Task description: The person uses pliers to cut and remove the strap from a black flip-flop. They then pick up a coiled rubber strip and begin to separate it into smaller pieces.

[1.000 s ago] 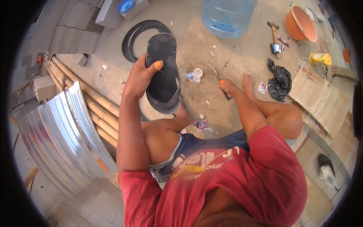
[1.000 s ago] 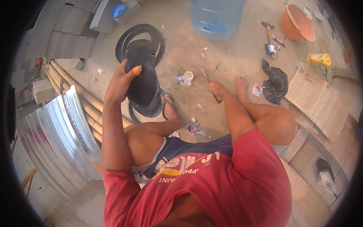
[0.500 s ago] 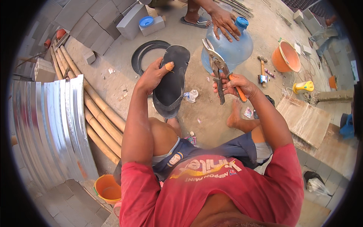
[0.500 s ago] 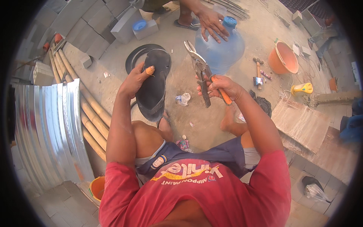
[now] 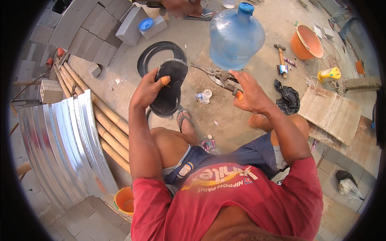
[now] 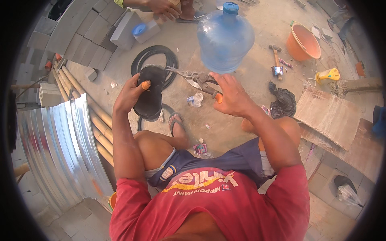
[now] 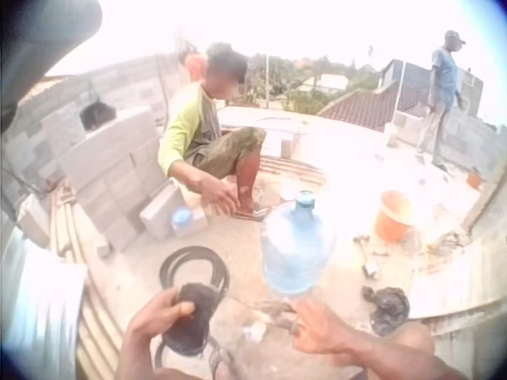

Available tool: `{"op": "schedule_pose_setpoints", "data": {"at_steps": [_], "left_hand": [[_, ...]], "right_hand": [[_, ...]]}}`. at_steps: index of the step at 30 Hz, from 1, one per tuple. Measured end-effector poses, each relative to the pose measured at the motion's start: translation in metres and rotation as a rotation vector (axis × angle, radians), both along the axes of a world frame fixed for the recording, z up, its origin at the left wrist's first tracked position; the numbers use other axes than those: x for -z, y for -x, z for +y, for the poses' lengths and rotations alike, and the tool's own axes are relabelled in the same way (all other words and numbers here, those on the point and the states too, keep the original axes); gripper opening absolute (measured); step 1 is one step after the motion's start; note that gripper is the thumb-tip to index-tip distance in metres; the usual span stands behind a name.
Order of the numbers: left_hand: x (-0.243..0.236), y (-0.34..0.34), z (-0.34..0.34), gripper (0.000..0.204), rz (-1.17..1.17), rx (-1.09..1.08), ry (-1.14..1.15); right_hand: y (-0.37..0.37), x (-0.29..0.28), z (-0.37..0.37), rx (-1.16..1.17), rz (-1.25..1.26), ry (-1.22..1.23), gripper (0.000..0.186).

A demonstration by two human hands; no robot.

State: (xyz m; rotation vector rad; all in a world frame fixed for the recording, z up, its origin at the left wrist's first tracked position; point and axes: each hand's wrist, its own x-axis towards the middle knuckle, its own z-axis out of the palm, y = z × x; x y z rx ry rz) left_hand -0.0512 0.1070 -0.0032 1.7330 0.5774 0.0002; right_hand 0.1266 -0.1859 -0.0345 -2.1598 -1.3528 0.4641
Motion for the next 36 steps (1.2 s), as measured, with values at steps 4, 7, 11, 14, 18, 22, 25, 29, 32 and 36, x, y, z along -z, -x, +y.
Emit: {"op": "schedule_pose_setpoints", "data": {"at_steps": [4,7,11,14,18,22,25,29,32,36], "left_hand": [[0.005,-0.004,0.003,0.041,-0.052,-0.024,0.015],[-0.008,-0.011,-0.007,0.044,-0.099,-0.076,0.148],[0.001,-0.015,-0.011,0.060,-0.090,-0.183,0.216],[-0.006,-0.025,-0.034,0.077,-0.125,-0.033,0.280],[-0.015,-0.035,-0.061,0.073,-0.120,0.017,0.295],[0.003,-0.029,-0.048,0.070,-0.181,-0.059,0.160],[-0.019,-0.025,-0.047,0.058,-0.183,-0.070,-0.034],[-0.019,-0.014,-0.024,0.045,-0.228,-0.141,-0.226],[-0.028,-0.009,-0.017,0.041,-0.264,-0.210,-0.235],[-0.050,-0.010,-0.013,0.046,-0.188,-0.116,-0.380]], "right_hand": [[-0.018,0.007,0.000,-0.188,0.958,0.048,0.070],[-0.002,0.001,0.000,-0.083,1.100,-0.183,0.070],[-0.009,-0.013,0.011,0.094,0.299,-0.481,0.073],[-0.014,-0.019,0.016,0.172,-0.051,-0.579,0.075],[-0.015,-0.019,0.012,0.190,-0.027,-0.497,0.075],[-0.012,-0.020,0.007,0.112,0.454,-0.241,0.073],[-0.010,-0.027,0.002,0.101,0.731,-0.076,0.072],[-0.005,-0.009,-0.004,-0.140,0.545,-0.155,0.076],[0.002,-0.018,0.003,-0.213,0.501,0.001,0.082],[0.006,-0.013,0.006,-0.257,0.425,0.075,0.086]]}}
